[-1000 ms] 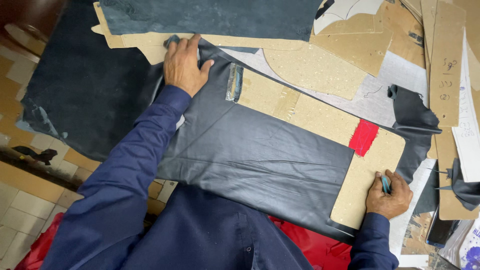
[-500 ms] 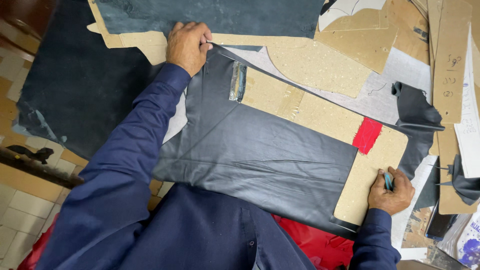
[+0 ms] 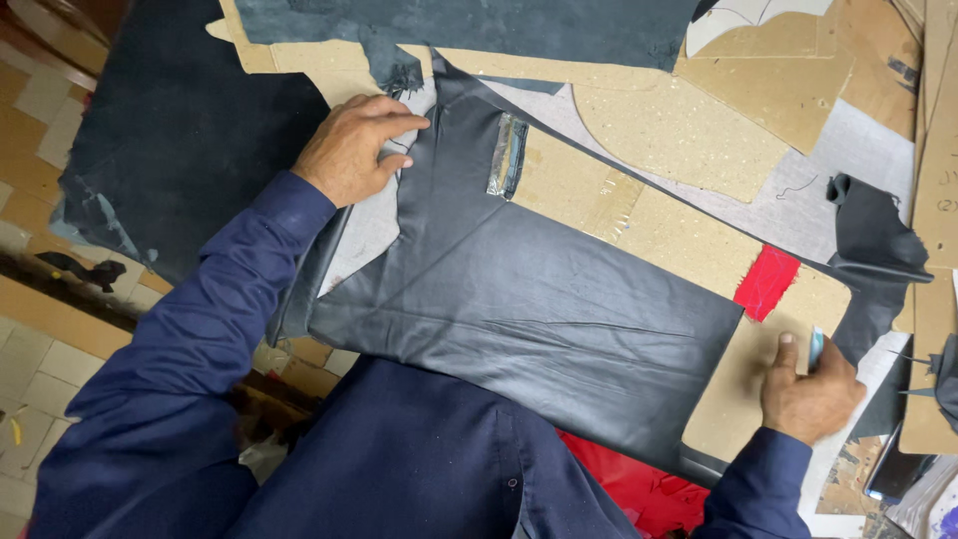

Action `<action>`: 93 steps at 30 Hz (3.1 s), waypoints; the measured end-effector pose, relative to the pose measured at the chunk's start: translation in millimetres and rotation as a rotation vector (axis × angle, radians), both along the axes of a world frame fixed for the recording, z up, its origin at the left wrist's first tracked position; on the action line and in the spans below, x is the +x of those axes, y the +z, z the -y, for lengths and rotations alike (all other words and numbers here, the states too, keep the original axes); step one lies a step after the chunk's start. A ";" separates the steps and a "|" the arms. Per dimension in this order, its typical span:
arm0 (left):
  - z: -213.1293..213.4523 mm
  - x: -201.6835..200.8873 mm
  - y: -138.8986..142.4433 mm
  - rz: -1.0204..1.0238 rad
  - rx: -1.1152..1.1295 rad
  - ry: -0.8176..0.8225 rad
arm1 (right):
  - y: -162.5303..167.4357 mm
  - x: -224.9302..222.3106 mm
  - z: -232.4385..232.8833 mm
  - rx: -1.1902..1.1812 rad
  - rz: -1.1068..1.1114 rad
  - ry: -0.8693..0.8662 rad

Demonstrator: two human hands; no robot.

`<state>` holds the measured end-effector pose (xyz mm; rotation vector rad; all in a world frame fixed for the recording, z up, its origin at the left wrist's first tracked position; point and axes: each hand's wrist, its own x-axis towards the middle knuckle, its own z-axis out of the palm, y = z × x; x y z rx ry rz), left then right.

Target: The person places a cardboard template on a sheet of black leather, traces the outline with a pen, and cuts along the marked line using a utility knife. The person then removes the cut piece and sets it aside.

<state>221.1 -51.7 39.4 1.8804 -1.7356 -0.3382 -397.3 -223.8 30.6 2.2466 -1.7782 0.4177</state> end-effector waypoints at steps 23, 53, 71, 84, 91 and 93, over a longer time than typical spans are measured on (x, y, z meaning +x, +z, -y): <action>7.1 33.9 -27.7 -0.005 -0.032 -0.210 | -4.8 434.0 -84.2 0.395 0.612 0.906; 14.6 21.8 -16.8 0.036 0.050 -0.214 | -5.8 359.3 -53.2 0.354 0.465 0.748; 87.0 -61.9 -23.2 0.054 0.141 -0.447 | -14.1 338.7 -38.7 0.395 0.520 0.782; 83.4 -56.2 -26.8 0.095 0.176 -0.419 | -9.3 358.1 -44.5 0.376 0.564 0.781; 81.4 -62.5 -20.7 0.113 0.146 -0.400 | -10.0 350.2 -41.7 0.378 0.529 0.777; 82.3 -64.3 -18.6 0.129 0.115 -0.412 | -9.4 338.0 -34.8 0.377 0.509 0.760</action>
